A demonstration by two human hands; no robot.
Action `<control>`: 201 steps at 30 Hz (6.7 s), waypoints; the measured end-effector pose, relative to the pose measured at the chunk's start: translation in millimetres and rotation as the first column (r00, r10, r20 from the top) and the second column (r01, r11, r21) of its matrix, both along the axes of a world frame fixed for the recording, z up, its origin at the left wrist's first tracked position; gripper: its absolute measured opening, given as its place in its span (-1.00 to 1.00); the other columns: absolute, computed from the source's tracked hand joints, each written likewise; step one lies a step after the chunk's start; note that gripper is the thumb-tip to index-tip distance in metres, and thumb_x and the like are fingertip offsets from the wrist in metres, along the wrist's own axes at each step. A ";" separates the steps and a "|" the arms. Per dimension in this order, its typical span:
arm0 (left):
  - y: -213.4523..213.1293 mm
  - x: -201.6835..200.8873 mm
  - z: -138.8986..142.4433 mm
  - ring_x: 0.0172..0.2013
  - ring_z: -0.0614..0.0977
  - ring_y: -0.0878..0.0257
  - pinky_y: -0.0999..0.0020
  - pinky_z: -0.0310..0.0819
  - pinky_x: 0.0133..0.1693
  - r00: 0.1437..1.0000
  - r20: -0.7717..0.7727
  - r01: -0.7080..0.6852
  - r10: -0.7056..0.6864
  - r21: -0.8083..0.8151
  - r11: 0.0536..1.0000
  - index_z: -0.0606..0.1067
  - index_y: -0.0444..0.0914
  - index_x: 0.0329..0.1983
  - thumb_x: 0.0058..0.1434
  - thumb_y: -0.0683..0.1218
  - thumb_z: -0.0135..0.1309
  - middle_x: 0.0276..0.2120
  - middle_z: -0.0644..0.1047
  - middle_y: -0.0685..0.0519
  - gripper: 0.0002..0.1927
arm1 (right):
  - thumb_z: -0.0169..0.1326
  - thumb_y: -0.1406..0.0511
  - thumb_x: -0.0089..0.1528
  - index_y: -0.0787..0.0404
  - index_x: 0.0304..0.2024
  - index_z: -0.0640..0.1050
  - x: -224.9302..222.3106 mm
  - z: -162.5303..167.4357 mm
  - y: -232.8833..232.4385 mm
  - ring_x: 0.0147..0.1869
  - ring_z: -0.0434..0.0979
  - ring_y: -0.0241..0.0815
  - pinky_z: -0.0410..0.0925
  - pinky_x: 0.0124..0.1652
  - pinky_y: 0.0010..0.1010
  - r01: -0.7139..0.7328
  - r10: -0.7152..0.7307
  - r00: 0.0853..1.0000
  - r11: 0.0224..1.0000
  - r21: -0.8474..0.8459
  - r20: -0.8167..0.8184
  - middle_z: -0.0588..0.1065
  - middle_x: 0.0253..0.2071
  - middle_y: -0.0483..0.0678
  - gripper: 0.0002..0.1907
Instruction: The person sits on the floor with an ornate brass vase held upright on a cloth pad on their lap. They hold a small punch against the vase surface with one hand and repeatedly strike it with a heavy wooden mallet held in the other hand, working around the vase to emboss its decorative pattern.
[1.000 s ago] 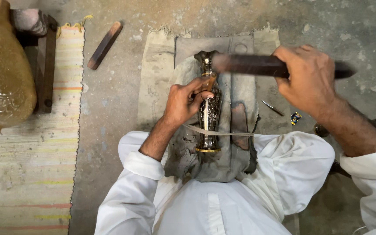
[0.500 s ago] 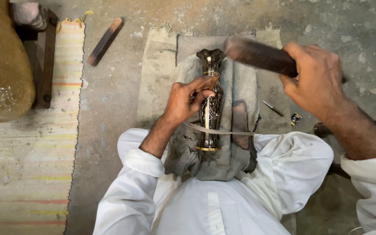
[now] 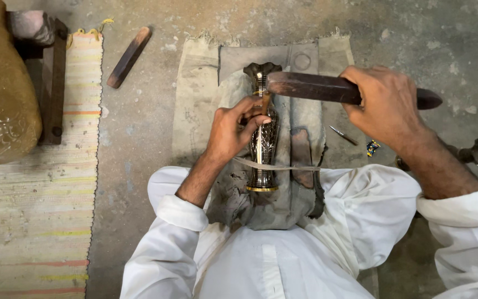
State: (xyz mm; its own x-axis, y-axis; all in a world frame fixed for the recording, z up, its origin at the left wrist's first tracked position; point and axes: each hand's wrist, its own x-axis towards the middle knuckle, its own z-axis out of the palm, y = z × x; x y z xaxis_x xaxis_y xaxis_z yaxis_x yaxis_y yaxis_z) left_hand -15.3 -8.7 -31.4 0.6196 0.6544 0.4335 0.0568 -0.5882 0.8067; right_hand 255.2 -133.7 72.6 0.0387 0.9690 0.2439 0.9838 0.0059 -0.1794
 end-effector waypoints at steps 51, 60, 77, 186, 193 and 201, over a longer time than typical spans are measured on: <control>2.4 -0.1 -4.3 -0.60 0.59 0.24 0.29 0.44 -0.50 0.977 -0.203 -0.063 0.060 -0.007 0.998 0.54 -0.20 0.10 0.26 -0.04 0.35 -0.55 0.56 0.04 -0.61 | 0.27 0.42 0.14 0.19 -0.07 0.57 -1.8 16.8 7.3 -0.15 0.53 -0.02 0.35 -0.11 -0.17 -0.023 0.003 0.982 0.994 0.104 0.190 0.55 -0.29 -0.02 -0.70; 4.5 0.7 -16.3 -0.41 0.71 0.38 0.48 0.65 -0.39 1.000 0.005 0.001 -0.001 -0.012 1.000 0.50 -0.23 0.17 0.36 -0.05 0.24 -0.32 0.67 0.08 -0.63 | 0.26 0.42 0.01 0.15 -0.08 0.59 -8.2 19.2 -1.9 -0.08 0.58 0.07 0.41 -0.10 -0.12 -0.010 0.007 0.948 1.000 0.007 0.318 0.57 -0.28 -0.01 -0.60; -18.0 -3.0 -13.4 -0.32 0.72 0.37 0.47 0.60 -0.31 0.987 0.072 -0.126 0.146 -0.237 0.963 0.47 -0.27 0.16 0.28 -0.16 0.31 -0.33 0.72 -0.01 -0.59 | 0.32 0.14 0.17 0.24 -0.12 0.55 -7.6 -40.4 -37.8 -0.40 0.42 -0.19 0.31 -0.36 -0.27 0.113 -0.337 0.865 0.853 -0.510 -0.372 0.48 -0.48 0.00 -0.62; -15.7 -6.1 -21.2 -0.38 0.66 0.42 0.49 0.55 -0.34 0.992 0.061 -0.087 0.114 -0.344 0.935 0.52 -0.27 0.09 0.26 -0.17 0.33 -0.40 0.70 0.02 -0.64 | 0.29 0.23 0.17 0.28 -0.01 0.51 -18.5 -88.4 -64.4 -0.26 0.37 -0.35 0.31 -0.28 -0.46 0.004 -0.333 0.609 0.909 -0.417 -0.720 0.44 -0.35 -0.18 -0.59; -36.8 2.6 -23.0 -0.21 0.74 0.38 0.46 0.67 -0.18 0.953 0.195 -0.174 0.231 -0.272 0.947 0.45 -0.32 0.15 0.30 -0.17 0.29 -0.25 0.71 -0.02 -0.60 | 0.27 0.25 0.21 0.20 -0.11 0.56 -13.2 -29.0 -32.9 -0.45 0.48 -0.23 0.31 -0.41 -0.26 0.084 -0.210 0.927 0.923 -0.376 -0.310 0.50 -0.49 -0.10 -0.74; -38.5 2.3 -30.1 -0.32 0.72 0.39 0.51 0.65 -0.29 0.951 0.106 -0.274 0.292 -0.155 0.949 0.46 -0.32 0.03 0.28 -0.13 0.33 -0.36 0.68 0.03 -0.64 | 0.29 0.39 0.09 0.14 0.05 0.57 -46.4 43.3 21.6 -0.25 0.59 -0.03 0.40 -0.36 -0.21 -0.217 0.165 0.921 0.970 0.113 0.352 0.55 -0.36 -0.01 -0.55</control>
